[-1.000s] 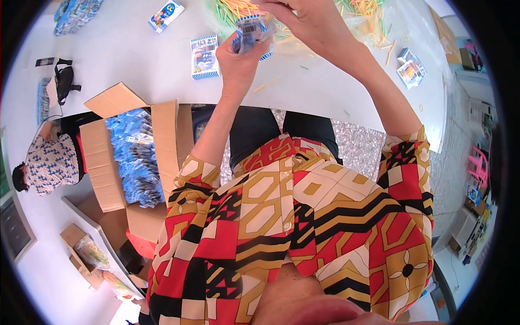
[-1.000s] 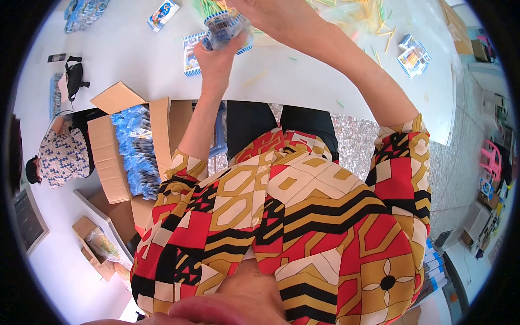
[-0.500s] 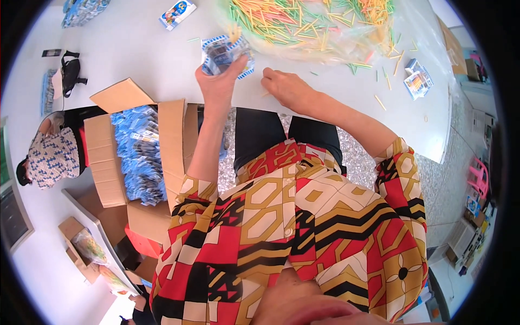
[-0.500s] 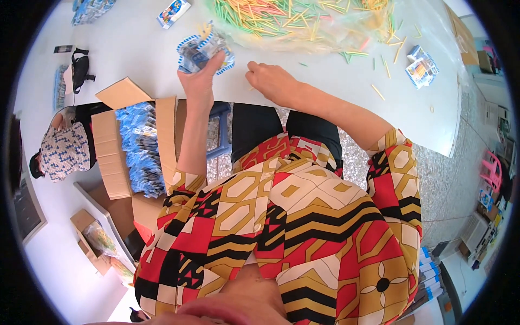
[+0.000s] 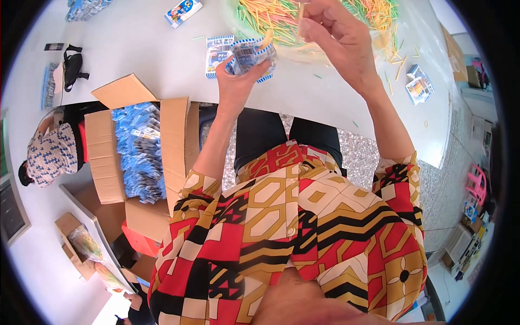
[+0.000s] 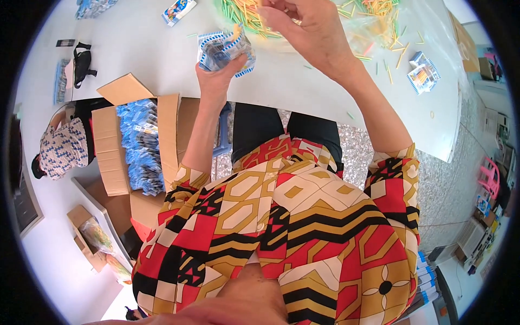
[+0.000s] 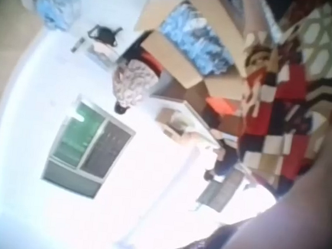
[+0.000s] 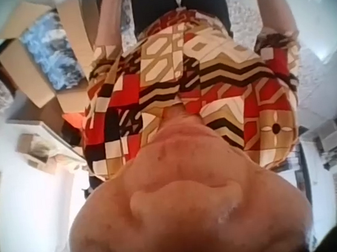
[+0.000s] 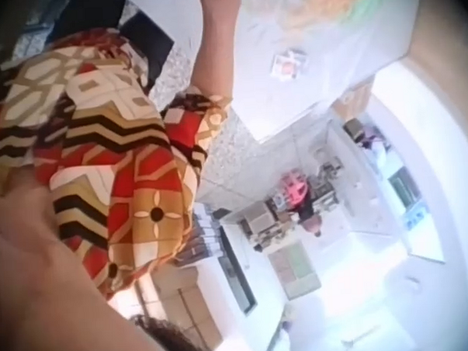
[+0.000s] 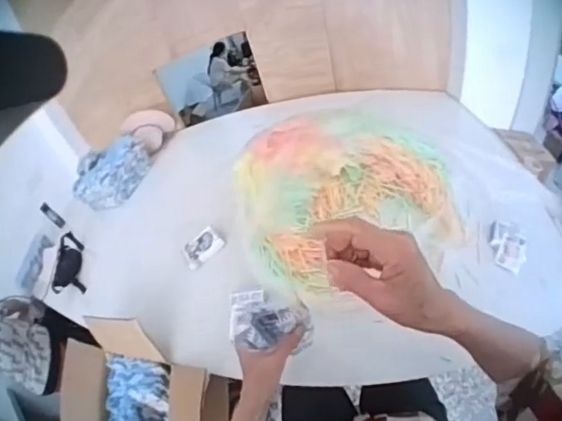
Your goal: Packing yellow plastic strips into blue plastic bags and placing them into a box.
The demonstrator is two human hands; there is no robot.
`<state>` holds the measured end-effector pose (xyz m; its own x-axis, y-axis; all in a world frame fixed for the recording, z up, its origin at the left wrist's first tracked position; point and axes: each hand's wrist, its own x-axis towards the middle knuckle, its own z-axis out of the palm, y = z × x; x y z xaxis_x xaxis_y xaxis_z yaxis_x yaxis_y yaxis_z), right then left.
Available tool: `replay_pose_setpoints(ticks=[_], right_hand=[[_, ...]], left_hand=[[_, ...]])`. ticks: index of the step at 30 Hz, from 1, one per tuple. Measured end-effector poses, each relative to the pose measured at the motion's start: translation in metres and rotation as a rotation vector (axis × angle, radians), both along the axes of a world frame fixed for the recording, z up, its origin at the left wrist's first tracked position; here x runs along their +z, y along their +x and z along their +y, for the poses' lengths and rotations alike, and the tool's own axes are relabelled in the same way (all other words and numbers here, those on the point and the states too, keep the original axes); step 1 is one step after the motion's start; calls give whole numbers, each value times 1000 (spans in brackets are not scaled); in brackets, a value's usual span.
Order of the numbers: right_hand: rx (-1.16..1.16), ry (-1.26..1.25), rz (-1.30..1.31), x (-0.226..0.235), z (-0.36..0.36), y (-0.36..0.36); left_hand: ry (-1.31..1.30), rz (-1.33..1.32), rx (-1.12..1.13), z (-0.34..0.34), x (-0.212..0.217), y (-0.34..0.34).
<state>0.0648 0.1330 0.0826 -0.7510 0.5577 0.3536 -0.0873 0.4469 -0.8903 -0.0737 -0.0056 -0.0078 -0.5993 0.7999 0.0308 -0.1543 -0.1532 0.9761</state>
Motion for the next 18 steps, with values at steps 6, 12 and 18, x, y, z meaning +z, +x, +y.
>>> replay_pose_setpoints(ticks=[6,12,18], right_hand=[[-1,97,99,5,-5,-16],[137,819,688,-25,12,-36],[5,135,6,-42,11,-2]], left_hand=[[2,40,-43,5,5,9],[2,3,-43,3,12,10],[-9,-26,-84,2,10,10]])
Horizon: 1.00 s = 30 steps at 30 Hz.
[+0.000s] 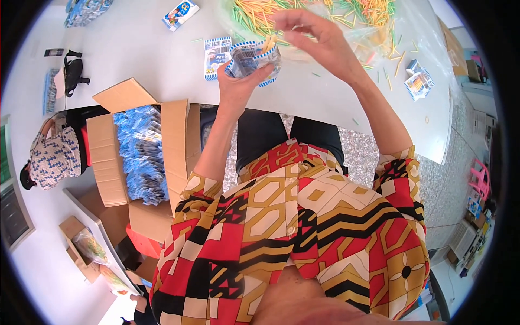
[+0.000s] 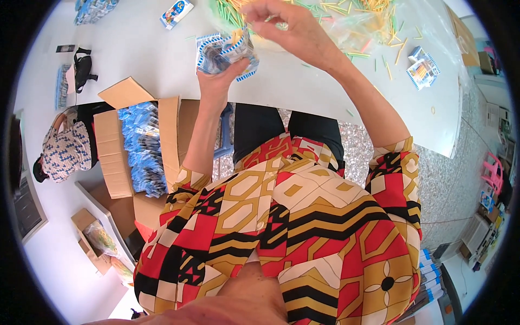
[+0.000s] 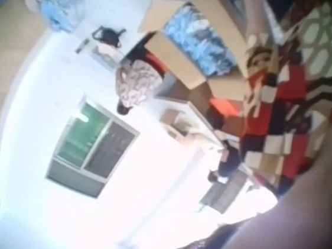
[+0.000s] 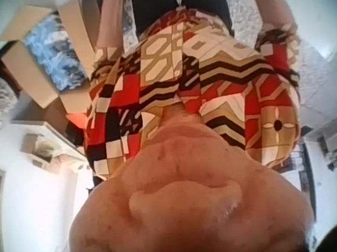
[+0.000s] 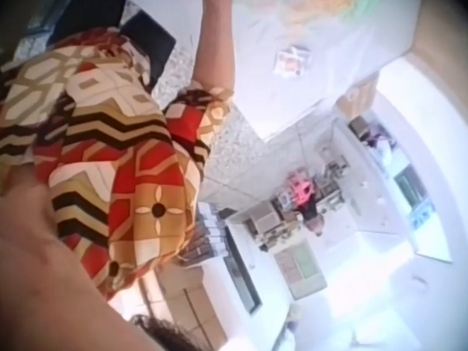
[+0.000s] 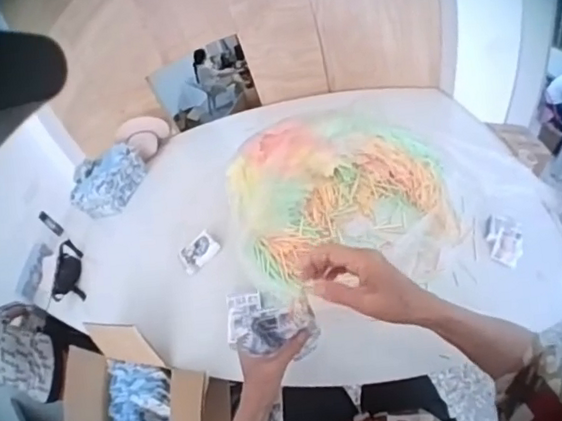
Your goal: Packing yellow plastic strips into blue plastic bags and placing them into a box.
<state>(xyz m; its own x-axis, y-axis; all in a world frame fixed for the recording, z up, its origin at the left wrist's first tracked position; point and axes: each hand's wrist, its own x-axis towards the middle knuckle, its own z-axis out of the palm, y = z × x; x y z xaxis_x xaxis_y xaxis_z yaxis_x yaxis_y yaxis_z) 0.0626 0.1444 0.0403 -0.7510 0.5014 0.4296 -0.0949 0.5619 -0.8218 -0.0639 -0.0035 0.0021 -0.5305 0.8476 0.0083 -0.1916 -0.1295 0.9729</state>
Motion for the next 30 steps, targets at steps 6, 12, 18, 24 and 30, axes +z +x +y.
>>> replay_pose_setpoints(ticks=[6,12,18,24,30], right_hand=[[220,-308,-164,-10,3,6],[126,-310,-148,-15,7,12],[121,-242,-115,-11,7,16],[-35,-28,5,16,-8,14],[15,473,38,21,-12,14]], left_hand=[[29,-26,-34,2,2,1],[23,-44,-37,2,2,1],[-10,32,-46,5,1,4],[-17,77,18,4,-4,4],[-15,42,16,3,-7,8]])
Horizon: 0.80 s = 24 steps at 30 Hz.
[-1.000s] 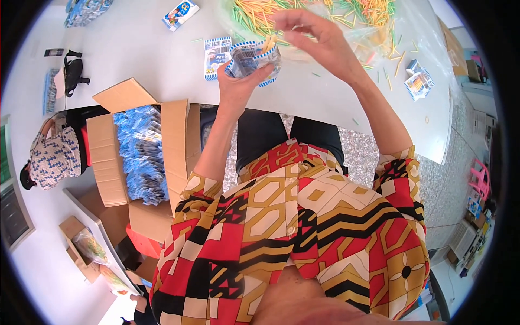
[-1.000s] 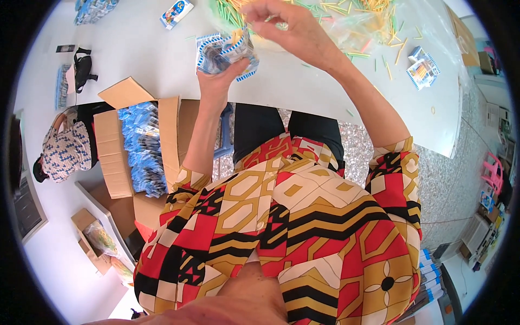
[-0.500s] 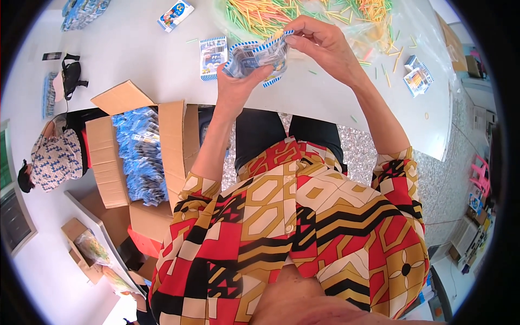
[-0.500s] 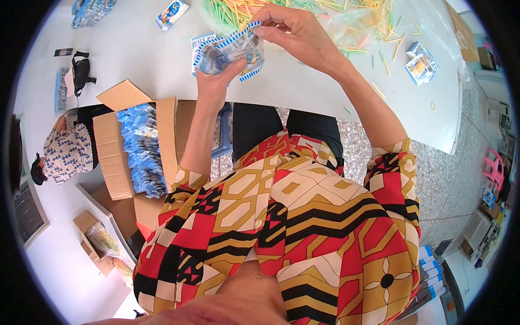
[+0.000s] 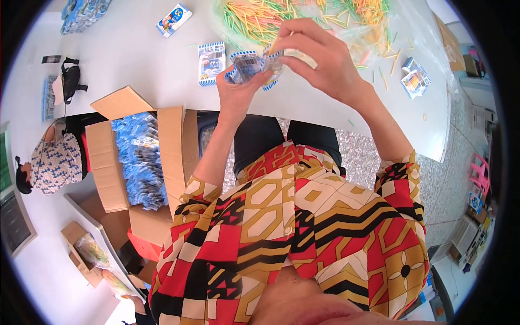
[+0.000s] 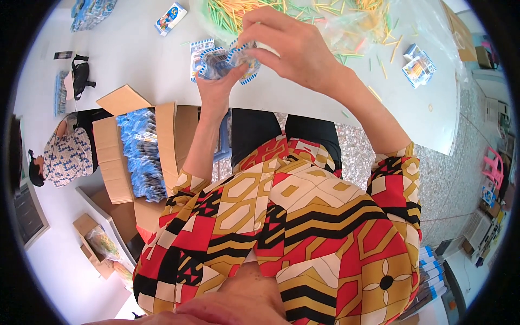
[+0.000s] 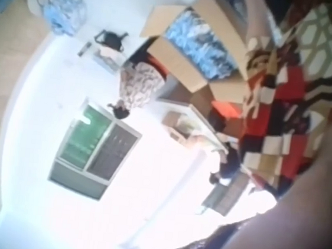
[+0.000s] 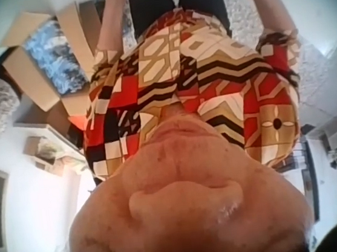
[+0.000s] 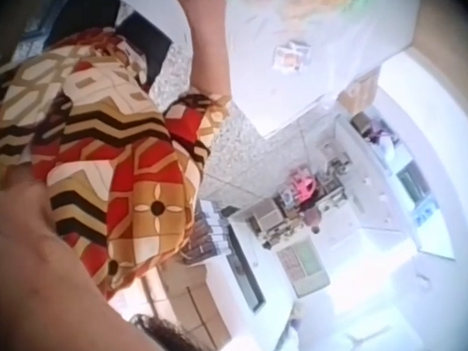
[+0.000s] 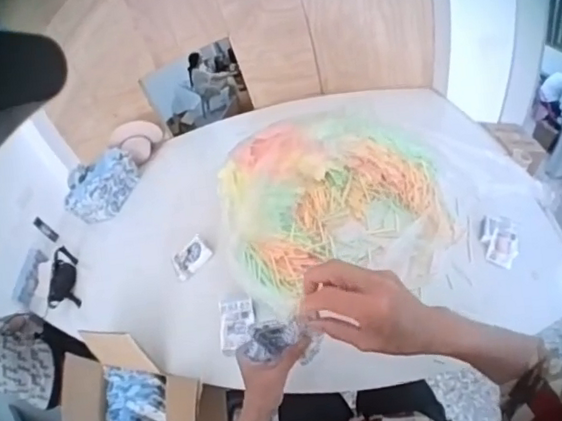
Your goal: Packing yellow plastic strips into blue plastic bags and placing them into a box.
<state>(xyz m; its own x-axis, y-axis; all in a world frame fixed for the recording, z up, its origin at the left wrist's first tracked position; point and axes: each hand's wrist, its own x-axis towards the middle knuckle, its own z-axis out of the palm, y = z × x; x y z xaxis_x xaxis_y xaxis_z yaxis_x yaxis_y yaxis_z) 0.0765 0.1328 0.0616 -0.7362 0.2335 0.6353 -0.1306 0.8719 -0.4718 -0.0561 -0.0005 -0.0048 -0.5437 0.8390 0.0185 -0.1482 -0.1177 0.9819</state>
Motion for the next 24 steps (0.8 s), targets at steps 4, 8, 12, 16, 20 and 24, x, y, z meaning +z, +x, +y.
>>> replay_pose_setpoints(ticks=[4,8,12,16,20,24], right_hand=[[-63,101,-29,-7,-5,3],[6,265,15,-11,-9,3],[-43,234,-18,-9,1,2],[4,221,-26,-13,-7,2],[8,266,-71,-19,-5,2],[1,4,-244,-20,-15,4]], left_hand=[[4,-62,8,-3,0,3],[-25,-105,12,-4,-2,4],[-43,-69,-10,-5,1,5],[-92,-51,25,-3,-4,5],[-65,-79,39,-5,-5,7],[-95,-123,3,-11,-4,9]])
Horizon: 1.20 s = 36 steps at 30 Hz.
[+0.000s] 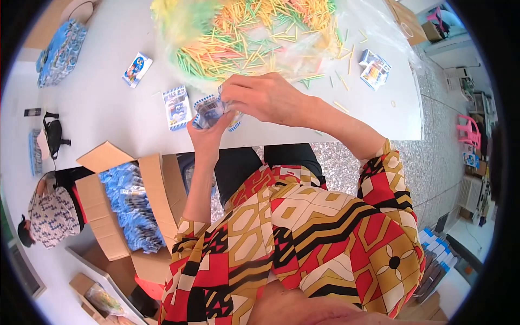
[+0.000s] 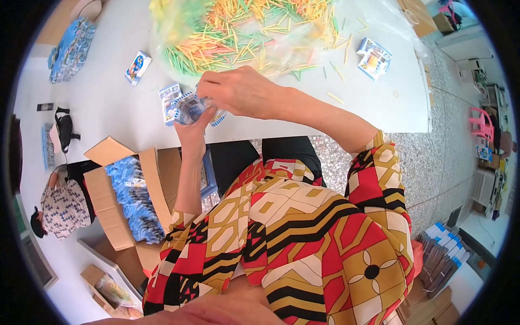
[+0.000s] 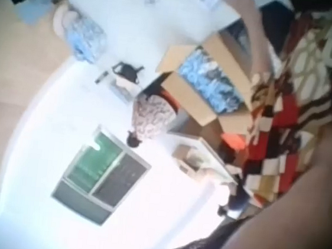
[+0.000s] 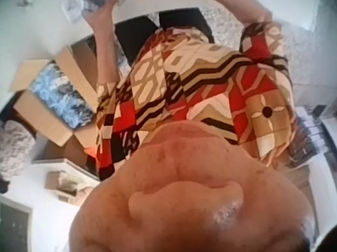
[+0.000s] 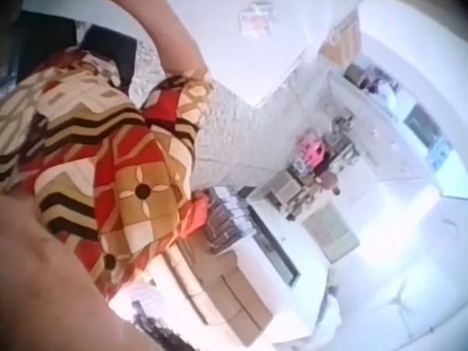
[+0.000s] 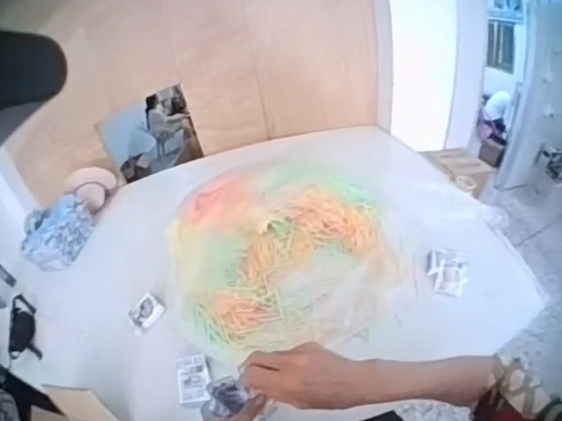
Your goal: Packing yellow plastic strips into blue plastic bags and placing them into a box.
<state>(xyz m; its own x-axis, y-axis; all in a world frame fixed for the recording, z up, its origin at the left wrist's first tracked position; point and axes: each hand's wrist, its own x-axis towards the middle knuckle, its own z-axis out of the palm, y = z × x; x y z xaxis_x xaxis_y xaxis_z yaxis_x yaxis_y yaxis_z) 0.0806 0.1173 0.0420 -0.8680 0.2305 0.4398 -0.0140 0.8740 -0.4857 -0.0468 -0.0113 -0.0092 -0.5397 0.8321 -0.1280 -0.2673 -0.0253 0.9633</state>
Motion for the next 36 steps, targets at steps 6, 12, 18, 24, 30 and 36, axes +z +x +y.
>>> replay_pose_setpoints(ticks=[6,12,18,24,30,36], right_hand=[[-13,128,-44,8,8,8],[42,132,6,8,-1,11],[56,71,-150,15,-1,13],[-376,-503,145,-15,91,26],[-858,26,27,-117,254,114],[-1090,-21,-599,-107,267,98]], left_hand=[[66,7,-95,-2,1,5],[36,44,-113,-2,-11,1],[81,37,-91,0,-16,2],[84,20,31,0,-8,6],[108,-27,55,2,-7,10],[113,-30,64,-1,-7,8]])
